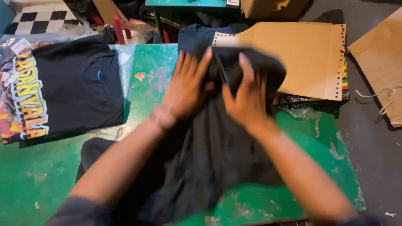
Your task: Folding t-shirts and placing them into plastic bags for packaging
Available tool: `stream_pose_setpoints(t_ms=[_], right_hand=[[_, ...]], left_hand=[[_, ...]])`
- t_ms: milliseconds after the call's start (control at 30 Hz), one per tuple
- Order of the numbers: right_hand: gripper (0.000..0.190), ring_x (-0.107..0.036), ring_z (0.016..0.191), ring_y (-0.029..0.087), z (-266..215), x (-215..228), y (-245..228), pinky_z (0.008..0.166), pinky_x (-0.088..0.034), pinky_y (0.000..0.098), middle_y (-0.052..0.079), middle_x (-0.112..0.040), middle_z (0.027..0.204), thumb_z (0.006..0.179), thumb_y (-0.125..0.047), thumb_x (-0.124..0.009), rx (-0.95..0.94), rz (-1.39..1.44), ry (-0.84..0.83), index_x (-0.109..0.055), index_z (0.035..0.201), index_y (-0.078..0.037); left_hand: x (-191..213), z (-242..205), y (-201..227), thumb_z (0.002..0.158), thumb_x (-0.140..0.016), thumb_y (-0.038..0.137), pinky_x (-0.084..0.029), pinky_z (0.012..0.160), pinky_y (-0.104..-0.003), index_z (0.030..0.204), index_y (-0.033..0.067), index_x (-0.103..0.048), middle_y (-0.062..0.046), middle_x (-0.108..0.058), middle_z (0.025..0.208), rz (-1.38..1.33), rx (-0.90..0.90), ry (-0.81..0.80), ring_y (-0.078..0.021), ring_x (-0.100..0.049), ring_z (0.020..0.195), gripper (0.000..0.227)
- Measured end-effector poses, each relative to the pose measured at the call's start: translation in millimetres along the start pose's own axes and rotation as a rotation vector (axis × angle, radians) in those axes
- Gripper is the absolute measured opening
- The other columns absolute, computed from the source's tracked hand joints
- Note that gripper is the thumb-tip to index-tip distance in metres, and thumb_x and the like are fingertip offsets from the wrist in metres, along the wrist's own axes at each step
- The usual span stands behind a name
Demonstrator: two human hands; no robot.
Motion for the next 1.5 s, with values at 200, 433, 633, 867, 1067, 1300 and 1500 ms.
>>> stream_pose_setpoints(t_ms=[200,433,633,867,1067,1300,1500], right_hand=[[0.079,-0.016,0.156,0.046,26,-59,76,0.113,-0.031,0.0609,0.026,-0.024,0.170,0.107,-0.021,-0.062,-0.295,0.124,-0.568,-0.008,0.164,-0.028],[0.061,-0.057,0.121,0.036,-67,12,6,0.101,-0.044,0.0478,0.016,-0.062,0.136,0.094,-0.028,-0.068,-0.065,0.066,-0.619,-0.050,0.148,-0.006],[0.043,-0.061,0.094,0.032,-111,42,28,0.081,-0.042,0.0467,0.005,-0.068,0.099,0.082,-0.022,-0.074,-0.166,-0.052,-0.615,-0.064,0.123,-0.014],[0.022,-0.064,0.125,0.030,-116,130,-5,0.121,-0.039,0.0519,0.008,-0.070,0.113,0.079,0.006,-0.072,-0.138,0.259,-0.454,-0.055,0.080,-0.008],[0.046,-0.061,0.110,0.021,-241,166,55,0.108,-0.040,0.0317,0.001,-0.072,0.111,0.069,-0.017,-0.087,-0.473,0.265,-0.718,-0.075,0.113,-0.020],[0.031,-0.061,0.075,0.012,-275,178,47,0.107,-0.032,0.0359,-0.010,-0.064,0.079,0.076,-0.022,-0.073,-0.304,0.264,-0.793,-0.074,0.107,-0.028],[0.066,-0.067,0.081,0.011,-305,209,84,0.109,-0.030,0.0396,-0.013,-0.076,0.084,0.076,-0.082,-0.038,-0.349,0.126,-0.943,-0.080,0.093,-0.034]], left_hand=[[-25,39,-54,0.080,-0.079,0.007,-0.051,0.089,-0.048,0.165,0.0090,0.011,-0.019,-0.063,0.113,-0.019,0.243,-0.001,-0.0404,-0.062,0.097,0.124],[53,-73,85,0.093,-0.068,0.034,-0.047,0.088,-0.046,0.118,0.0073,-0.061,-0.017,-0.062,0.120,-0.144,0.123,-0.313,-0.0367,-0.058,0.109,0.037],[53,-141,78,0.090,-0.067,0.048,-0.046,0.073,-0.048,0.136,0.0078,-0.059,-0.014,-0.061,0.112,-0.018,0.301,-0.410,-0.0364,-0.056,0.098,0.061],[96,-135,78,0.094,-0.069,0.027,-0.035,0.090,-0.041,0.091,0.0152,-0.053,-0.003,-0.065,0.113,-0.184,0.196,-0.250,-0.0259,-0.059,0.106,0.020],[91,-178,55,0.091,-0.072,0.038,-0.043,0.079,-0.049,0.116,0.0153,-0.065,-0.011,-0.058,0.115,-0.096,0.390,-0.346,-0.0348,-0.051,0.100,0.034],[117,-194,85,0.101,-0.062,0.022,-0.042,0.087,-0.041,0.102,0.0112,-0.059,-0.007,-0.067,0.104,-0.121,0.184,-0.265,-0.0282,-0.061,0.091,0.012],[152,-214,117,0.104,-0.051,0.023,-0.037,0.065,-0.041,0.097,0.0156,-0.060,-0.003,-0.053,0.076,-0.415,0.170,-0.516,-0.0263,-0.051,0.069,0.014]])
Point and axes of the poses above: each hand's wrist, its own z-axis towards the middle knuckle, its own x-axis out of the back of the hand, y = z × x, the point moved 9 cm from there along z, towards the middle knuckle
